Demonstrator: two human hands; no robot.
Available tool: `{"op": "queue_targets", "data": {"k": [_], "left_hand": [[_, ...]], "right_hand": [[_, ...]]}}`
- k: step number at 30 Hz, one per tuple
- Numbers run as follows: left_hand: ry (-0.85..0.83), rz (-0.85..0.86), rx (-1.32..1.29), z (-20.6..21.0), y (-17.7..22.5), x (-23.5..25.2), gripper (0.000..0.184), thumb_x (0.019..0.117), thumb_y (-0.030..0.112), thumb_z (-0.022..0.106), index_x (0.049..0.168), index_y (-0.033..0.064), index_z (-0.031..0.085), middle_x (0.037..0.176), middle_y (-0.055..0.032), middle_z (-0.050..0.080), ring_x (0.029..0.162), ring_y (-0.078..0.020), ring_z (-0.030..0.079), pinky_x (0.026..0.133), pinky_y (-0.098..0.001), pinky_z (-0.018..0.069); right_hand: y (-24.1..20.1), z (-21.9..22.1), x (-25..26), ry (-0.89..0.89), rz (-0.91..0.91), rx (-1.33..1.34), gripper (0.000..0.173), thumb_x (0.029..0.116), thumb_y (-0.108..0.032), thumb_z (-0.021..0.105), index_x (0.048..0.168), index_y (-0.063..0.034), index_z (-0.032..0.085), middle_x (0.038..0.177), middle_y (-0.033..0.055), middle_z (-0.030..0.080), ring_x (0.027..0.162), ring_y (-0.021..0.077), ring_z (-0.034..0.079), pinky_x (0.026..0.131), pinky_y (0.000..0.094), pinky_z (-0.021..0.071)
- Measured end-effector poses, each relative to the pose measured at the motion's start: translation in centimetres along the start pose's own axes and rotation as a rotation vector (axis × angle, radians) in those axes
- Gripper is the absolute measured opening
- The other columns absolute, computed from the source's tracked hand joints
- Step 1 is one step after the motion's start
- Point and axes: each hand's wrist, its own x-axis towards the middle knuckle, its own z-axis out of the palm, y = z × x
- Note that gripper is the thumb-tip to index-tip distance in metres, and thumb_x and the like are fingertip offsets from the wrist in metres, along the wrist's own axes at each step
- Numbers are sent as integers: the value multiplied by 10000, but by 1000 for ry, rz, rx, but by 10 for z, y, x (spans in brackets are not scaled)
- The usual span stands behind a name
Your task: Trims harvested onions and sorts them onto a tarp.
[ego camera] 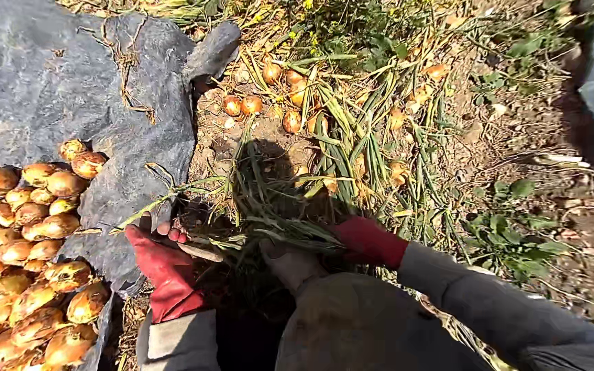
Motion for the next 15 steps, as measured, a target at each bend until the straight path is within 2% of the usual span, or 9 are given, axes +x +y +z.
{"op": "queue_targets", "data": {"k": [3, 4, 6, 8, 9, 10, 12, 13, 15], "left_hand": [[-3, -28, 23, -10, -9, 5, 551, 1074, 596, 189, 1152, 213, 578, 665, 69, 523, 488, -66, 496, 463, -236, 457], [-12, -36, 23, -14, -11, 7, 557, 1072, 598, 196, 1141, 211, 590, 668, 68, 526, 494, -64, 500, 468, -236, 461], [-43, -76, 9, -17, -13, 6, 513, 1083, 563, 223, 1145, 192, 572, 689, 57, 531, 504, -64, 520, 465, -228, 479], [-76, -131, 16, -14, -12, 1, 360, 1091, 487, 327, 1041, 193, 531, 723, 45, 565, 540, -63, 562, 485, -214, 499], [-105, -132, 48, -11, -13, -4, 275, 1090, 418, 391, 1057, 184, 533, 768, 35, 596, 578, -60, 586, 513, -204, 512], [-147, -108, 107, -8, -15, -6, 197, 1077, 333, 462, 1130, 166, 554, 825, 16, 616, 618, -65, 600, 544, -199, 522], [-228, -61, 283, -3, -17, -20, 291, 1034, 228, 579, 1315, 169, 527, 940, -1, 648, 686, -76, 609, 597, -220, 525], [-256, -79, 343, 4, -17, -28, 344, 1028, 228, 594, 1356, 176, 506, 957, 2, 650, 687, -68, 609, 595, -215, 525], [-310, -150, 305, 19, -24, -35, 290, 1036, 207, 573, 1314, 125, 557, 964, -30, 674, 653, -69, 612, 551, -197, 522]], "right_hand": [[58, 25, -55, -171, 206, -2, 442, 816, -250, 814, 1226, -128, 700, 1092, 197, 709, 1042, 427, 673, 876, 667, 526], [83, 36, -69, -206, 290, -16, 449, 826, -222, 808, 1245, -113, 693, 1150, 200, 699, 1099, 426, 658, 923, 660, 513], [138, 65, -99, -259, 518, -42, 347, 880, -194, 779, 1192, -62, 705, 1168, 214, 702, 1134, 432, 654, 955, 651, 510], [189, 105, -125, -219, 857, -17, 283, 936, -192, 723, 1085, 49, 733, 1164, 293, 692, 1160, 478, 637, 995, 665, 475], [203, 116, -131, -201, 1007, 19, 336, 955, -197, 703, 1095, 108, 704, 1213, 338, 652, 1213, 508, 593, 1039, 680, 425], [204, 113, -131, -201, 1071, 21, 346, 948, -199, 703, 1083, 120, 699, 1222, 342, 644, 1220, 511, 586, 1038, 686, 419], [168, 86, -124, -123, 862, -1, 272, 905, -260, 725, 950, 7, 737, 1029, 255, 711, 1037, 456, 677, 866, 671, 528], [143, 70, -114, -32, 703, 61, 263, 930, -320, 697, 936, -62, 742, 963, 200, 720, 970, 416, 695, 808, 656, 551], [80, 44, -81, 193, 382, 198, 284, 999, -404, 597, 1007, -169, 756, 935, 93, 733, 905, 315, 715, 770, 596, 578]]}}
